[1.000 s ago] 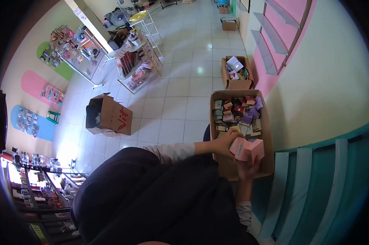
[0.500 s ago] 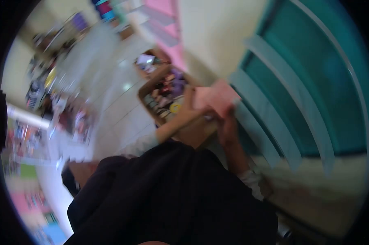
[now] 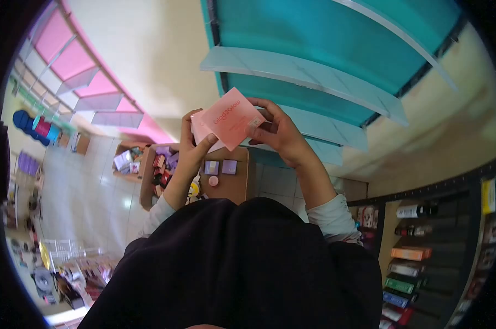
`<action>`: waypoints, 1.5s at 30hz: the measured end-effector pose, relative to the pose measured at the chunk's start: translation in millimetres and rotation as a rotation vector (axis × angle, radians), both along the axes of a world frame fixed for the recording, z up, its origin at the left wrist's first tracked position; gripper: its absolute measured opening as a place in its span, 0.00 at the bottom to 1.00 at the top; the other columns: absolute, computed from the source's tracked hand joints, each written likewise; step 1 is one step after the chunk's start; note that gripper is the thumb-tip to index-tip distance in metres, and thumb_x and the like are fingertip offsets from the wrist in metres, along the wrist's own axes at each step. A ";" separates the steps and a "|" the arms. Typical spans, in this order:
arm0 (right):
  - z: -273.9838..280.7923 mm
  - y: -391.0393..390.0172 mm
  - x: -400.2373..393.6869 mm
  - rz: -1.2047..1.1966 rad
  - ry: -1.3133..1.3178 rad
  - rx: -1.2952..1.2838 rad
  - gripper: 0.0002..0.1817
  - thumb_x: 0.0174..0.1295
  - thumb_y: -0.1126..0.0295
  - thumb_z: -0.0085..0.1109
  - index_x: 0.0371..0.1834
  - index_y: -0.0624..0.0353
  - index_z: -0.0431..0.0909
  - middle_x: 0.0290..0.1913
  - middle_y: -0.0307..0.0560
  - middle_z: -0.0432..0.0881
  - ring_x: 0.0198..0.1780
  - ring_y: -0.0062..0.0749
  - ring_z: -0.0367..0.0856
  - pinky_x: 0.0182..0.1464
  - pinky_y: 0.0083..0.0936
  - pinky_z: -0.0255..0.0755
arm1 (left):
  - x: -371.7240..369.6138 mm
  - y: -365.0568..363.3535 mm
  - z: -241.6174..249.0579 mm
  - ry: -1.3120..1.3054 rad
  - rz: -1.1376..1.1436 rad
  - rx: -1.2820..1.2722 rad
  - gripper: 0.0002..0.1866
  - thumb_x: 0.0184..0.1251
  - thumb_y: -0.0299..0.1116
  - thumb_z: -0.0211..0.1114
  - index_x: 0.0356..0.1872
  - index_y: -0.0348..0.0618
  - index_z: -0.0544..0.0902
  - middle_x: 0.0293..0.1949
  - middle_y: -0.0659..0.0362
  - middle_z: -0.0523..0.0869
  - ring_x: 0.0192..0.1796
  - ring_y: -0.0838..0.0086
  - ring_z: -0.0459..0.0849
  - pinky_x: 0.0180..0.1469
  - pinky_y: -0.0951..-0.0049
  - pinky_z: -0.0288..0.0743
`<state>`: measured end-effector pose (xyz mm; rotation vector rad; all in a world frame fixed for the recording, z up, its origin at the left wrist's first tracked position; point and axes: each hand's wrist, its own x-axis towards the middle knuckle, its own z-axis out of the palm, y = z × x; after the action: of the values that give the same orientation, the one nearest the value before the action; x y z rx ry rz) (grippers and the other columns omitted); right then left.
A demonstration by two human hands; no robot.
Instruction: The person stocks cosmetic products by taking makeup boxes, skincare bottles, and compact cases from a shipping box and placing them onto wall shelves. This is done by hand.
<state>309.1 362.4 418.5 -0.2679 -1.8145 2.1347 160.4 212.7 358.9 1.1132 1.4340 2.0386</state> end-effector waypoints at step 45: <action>430.8 303.0 198.2 -1.165 -0.047 1.330 0.44 0.34 0.62 0.76 0.60 0.59 0.68 0.36 0.53 0.83 0.31 0.29 0.84 0.40 0.21 0.76 | 74.0 52.0 -8.7 -0.127 0.114 0.033 0.26 0.58 0.30 0.61 0.57 0.43 0.61 0.49 0.55 0.71 0.52 0.70 0.72 0.52 0.70 0.72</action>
<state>507.3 665.4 849.3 -0.7280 -1.8982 0.0466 234.4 264.7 350.2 0.9152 1.4342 2.1771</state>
